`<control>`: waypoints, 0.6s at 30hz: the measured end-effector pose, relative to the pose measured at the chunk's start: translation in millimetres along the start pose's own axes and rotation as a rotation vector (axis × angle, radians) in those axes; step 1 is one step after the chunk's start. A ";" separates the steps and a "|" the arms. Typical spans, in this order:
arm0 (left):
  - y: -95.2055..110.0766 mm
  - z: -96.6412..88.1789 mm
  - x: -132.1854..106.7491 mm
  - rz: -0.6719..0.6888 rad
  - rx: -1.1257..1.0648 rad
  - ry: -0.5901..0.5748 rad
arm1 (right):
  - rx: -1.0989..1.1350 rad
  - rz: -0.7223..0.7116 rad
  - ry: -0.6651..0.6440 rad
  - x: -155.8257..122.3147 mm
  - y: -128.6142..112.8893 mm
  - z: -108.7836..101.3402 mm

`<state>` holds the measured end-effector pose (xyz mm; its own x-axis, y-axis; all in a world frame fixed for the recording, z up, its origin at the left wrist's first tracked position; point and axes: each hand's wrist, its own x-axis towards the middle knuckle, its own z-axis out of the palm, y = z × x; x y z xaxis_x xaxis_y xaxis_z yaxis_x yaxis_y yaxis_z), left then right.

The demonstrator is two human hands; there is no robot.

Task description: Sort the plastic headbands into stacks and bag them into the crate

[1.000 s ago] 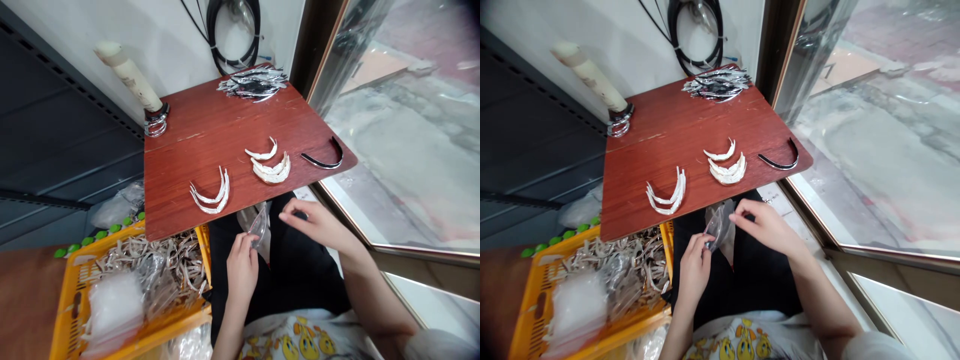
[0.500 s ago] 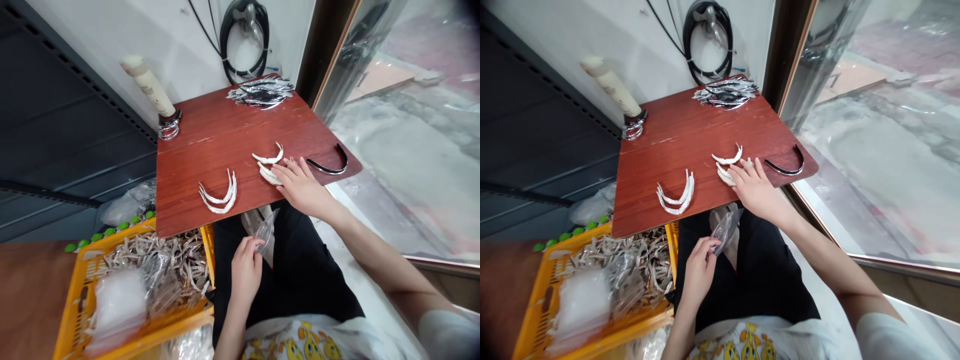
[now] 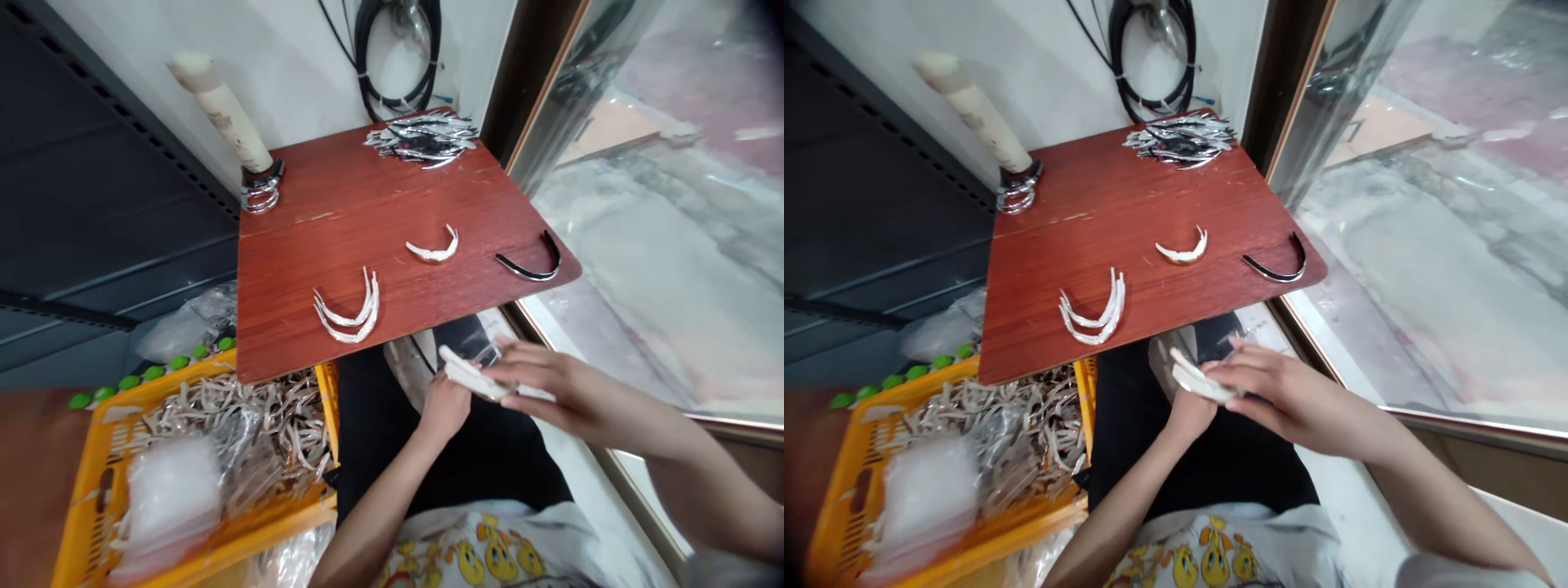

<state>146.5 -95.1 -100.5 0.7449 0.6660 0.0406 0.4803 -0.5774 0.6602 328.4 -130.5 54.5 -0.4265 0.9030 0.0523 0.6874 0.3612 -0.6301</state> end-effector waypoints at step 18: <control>14.1 27.3 8.0 0.037 0.106 -0.183 | -0.452 0.616 0.126 -40.2 46.6 138.5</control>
<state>171.8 -110.8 -111.4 0.8300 0.5520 -0.0801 0.4899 -0.6526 0.5781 296.1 -182.2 -84.3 0.1628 0.9816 -0.0999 0.9636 -0.1799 -0.1977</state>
